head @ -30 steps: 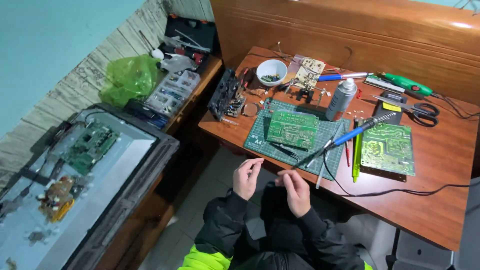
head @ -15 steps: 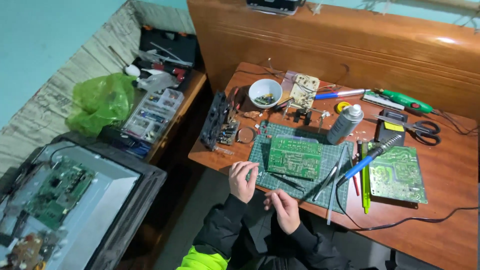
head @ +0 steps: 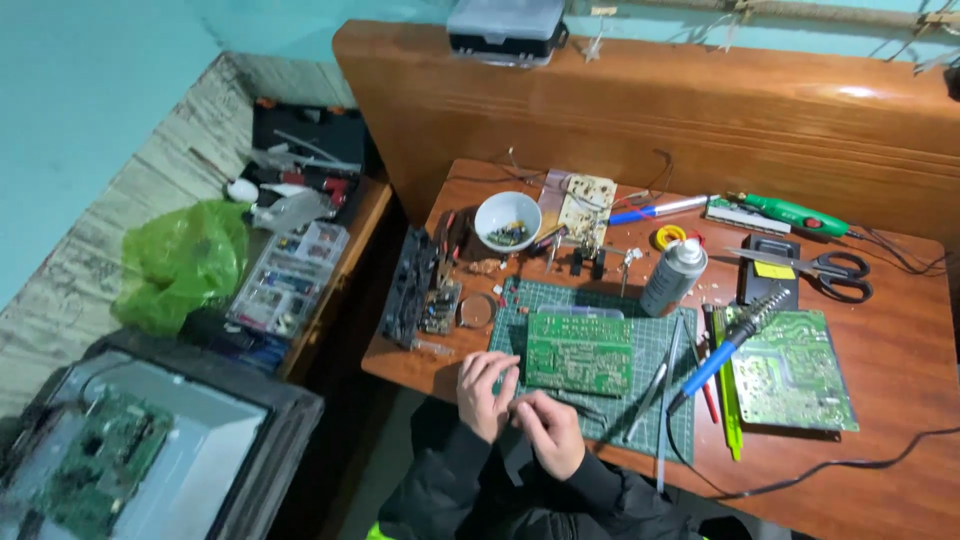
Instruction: Soldering electronic components onto a printed circuit board using a soldering iron.
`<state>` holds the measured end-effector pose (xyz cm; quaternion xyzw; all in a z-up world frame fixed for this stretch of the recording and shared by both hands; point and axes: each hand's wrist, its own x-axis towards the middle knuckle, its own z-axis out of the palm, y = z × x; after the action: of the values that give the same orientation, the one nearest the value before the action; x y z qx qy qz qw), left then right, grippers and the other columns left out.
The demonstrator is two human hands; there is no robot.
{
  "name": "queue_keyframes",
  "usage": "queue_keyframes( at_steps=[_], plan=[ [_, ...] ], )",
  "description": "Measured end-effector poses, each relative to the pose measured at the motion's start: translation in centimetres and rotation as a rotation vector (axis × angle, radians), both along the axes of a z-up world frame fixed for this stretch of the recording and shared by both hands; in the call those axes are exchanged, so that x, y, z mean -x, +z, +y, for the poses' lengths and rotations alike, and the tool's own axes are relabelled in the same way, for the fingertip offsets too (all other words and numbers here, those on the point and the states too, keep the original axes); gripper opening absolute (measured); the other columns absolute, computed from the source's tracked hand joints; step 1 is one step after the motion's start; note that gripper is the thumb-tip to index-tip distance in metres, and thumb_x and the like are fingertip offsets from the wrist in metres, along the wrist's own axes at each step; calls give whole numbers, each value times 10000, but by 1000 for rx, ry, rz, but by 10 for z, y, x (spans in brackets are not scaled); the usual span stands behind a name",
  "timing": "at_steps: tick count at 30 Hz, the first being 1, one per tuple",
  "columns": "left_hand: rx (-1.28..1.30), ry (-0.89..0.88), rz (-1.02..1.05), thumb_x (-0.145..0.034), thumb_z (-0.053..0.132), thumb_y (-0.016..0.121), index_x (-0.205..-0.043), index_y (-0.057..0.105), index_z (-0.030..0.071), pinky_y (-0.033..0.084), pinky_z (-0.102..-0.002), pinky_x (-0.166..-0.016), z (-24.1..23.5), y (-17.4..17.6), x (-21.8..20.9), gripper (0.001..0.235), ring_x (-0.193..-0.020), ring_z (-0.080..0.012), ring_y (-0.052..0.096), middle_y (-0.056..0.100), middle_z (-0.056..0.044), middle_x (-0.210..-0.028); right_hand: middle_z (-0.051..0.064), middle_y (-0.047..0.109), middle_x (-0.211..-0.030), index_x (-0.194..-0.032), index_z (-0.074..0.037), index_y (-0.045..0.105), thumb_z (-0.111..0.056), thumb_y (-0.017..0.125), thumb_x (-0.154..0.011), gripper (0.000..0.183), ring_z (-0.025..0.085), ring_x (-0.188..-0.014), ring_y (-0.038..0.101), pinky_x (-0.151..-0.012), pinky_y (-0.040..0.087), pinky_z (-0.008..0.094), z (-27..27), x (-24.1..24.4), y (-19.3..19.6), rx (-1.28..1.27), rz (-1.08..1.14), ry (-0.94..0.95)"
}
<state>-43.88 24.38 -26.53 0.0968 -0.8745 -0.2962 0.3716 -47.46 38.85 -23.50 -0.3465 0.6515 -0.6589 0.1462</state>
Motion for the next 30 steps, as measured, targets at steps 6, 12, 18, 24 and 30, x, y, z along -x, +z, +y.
queue_keyframes(
  at_steps=[6,12,18,24,30],
  plan=[
    [-142,-22,39,-984,196,521,-905,737,105,487,-360,-799,4,39,0,247,-877,-244,617,693,-41,-889,-22,587,-576,-720,-117,611,-197,568,-959,255,98,-488,502,-518,413,260,-10,5,-6,-69,36,-92],
    [-244,-18,-93,-1004,283,468,-883,728,145,444,-360,-783,-1,31,7,318,-834,-231,601,670,-8,-870,-15,501,-555,-698,-120,605,-226,613,-939,264,85,-494,410,-490,375,273,-17,6,-32,-190,-24,-183],
    [-316,98,-95,-1021,272,396,-903,722,114,478,-366,-737,-1,32,12,382,-801,-255,600,674,-51,-876,0,523,-541,-690,-114,625,-207,645,-920,248,88,-476,439,-484,378,269,-20,11,-45,-272,-133,-207],
    [-383,194,-124,-1019,325,391,-910,737,164,492,-346,-713,1,10,13,397,-777,-230,613,695,-15,-880,-26,537,-529,-671,-140,623,-280,650,-906,275,83,-485,428,-487,390,258,-18,12,-62,-371,-154,-227],
    [-311,163,107,-1046,280,358,-881,732,93,501,-331,-698,5,44,7,450,-775,-235,611,694,-45,-874,-12,438,-580,-673,-126,546,-215,601,-951,297,85,-538,406,-524,382,277,-12,9,-38,-210,-7,-178]
  ],
)
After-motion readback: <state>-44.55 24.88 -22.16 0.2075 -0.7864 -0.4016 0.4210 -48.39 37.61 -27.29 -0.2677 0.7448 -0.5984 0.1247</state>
